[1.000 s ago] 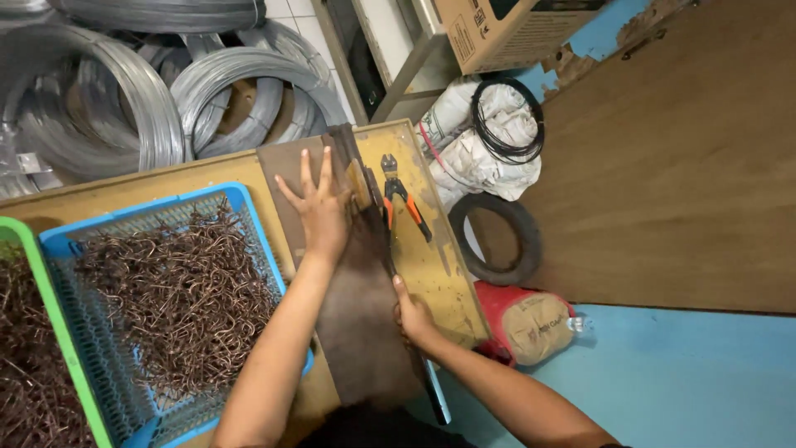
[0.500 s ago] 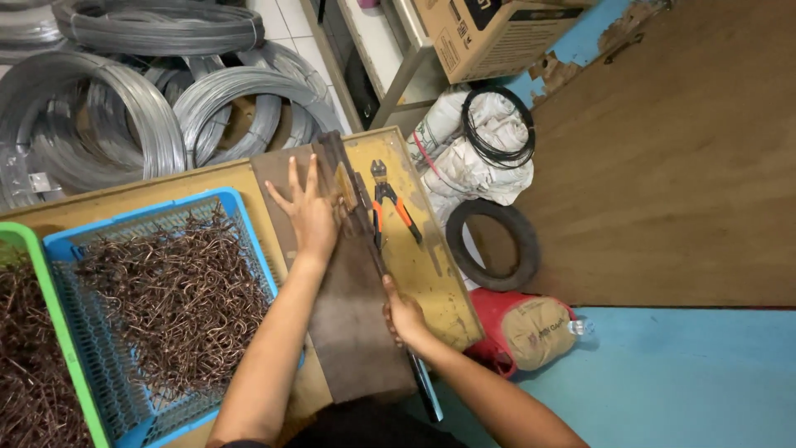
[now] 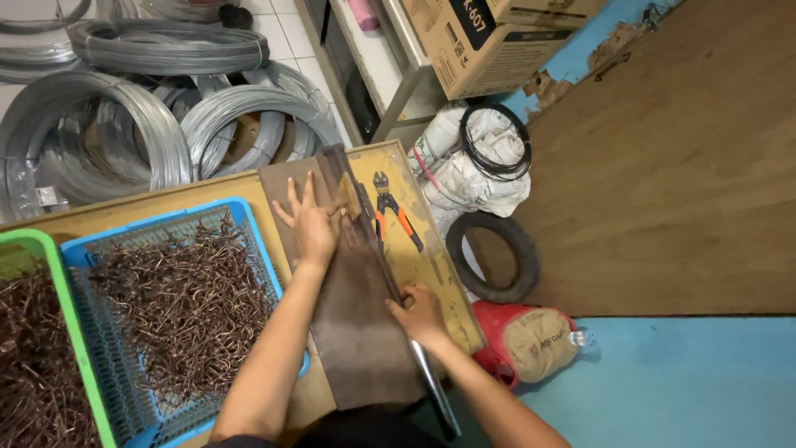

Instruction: Picking up small metal wire pieces from a tray, placing them on a wooden board, and using a hand tool to cut or crimp them.

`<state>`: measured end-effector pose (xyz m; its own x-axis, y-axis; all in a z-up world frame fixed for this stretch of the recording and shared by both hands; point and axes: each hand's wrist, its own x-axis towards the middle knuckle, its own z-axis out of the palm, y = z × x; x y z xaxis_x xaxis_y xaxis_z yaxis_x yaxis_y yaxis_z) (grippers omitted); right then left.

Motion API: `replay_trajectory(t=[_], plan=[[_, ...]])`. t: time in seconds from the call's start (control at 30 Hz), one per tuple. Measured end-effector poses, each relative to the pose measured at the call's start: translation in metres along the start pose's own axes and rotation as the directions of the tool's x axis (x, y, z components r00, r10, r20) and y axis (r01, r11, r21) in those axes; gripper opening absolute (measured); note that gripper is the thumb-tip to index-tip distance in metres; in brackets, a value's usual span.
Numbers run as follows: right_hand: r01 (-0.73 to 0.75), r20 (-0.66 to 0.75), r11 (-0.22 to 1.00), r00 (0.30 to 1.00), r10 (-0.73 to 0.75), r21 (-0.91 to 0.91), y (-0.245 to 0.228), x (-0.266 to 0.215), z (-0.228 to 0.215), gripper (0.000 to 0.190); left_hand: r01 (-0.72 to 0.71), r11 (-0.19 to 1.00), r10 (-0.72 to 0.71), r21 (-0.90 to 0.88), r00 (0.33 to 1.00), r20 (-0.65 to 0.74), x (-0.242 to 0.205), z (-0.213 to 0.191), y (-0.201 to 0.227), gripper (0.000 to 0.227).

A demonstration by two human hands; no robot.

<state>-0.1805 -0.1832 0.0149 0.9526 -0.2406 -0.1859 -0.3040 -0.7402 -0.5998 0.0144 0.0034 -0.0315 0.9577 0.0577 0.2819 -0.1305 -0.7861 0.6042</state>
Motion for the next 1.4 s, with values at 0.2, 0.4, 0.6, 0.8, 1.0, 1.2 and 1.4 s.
replay_trajectory(t=[0.2,0.4,0.6,0.8,1.0,1.2,1.4], plan=[[-0.076,0.117,0.987,0.991,0.059,0.144,-0.055,0.012,-0.064,0.039,0.051,0.978,-0.029,-0.204,0.994,0.109,-0.004,0.010,-0.016,0.013],[0.053,0.160,0.990,0.984,-0.074,0.132,-0.054,0.041,-0.090,0.029,0.031,0.974,0.016,-0.224,0.978,0.206,-0.003,-0.003,-0.013,0.014],[0.046,0.162,0.981,0.984,-0.078,0.191,-0.063,0.035,-0.094,0.030,-0.030,0.927,0.074,-0.373,0.992,0.103,-0.029,-0.012,-0.017,0.013],[0.168,0.134,0.986,0.977,-0.164,-0.013,-0.044,0.026,-0.075,0.028,0.048,0.817,-0.064,-0.575,0.998,-0.009,-0.073,-0.071,-0.006,0.010],[0.153,0.099,0.974,0.985,-0.138,-0.165,0.026,0.031,-0.004,0.038,0.273,0.750,-0.243,-0.602,0.961,0.134,-0.092,-0.122,0.006,0.012],[0.206,0.020,0.962,0.978,-0.206,-0.178,0.063,0.032,0.030,0.038,0.252,0.710,-0.265,-0.658,0.961,0.082,-0.109,-0.135,0.008,0.015],[0.032,0.115,0.951,0.993,0.004,-0.309,0.007,0.016,-0.003,0.041,0.123,0.740,-0.156,-0.661,0.988,0.009,-0.140,-0.161,0.011,0.013]])
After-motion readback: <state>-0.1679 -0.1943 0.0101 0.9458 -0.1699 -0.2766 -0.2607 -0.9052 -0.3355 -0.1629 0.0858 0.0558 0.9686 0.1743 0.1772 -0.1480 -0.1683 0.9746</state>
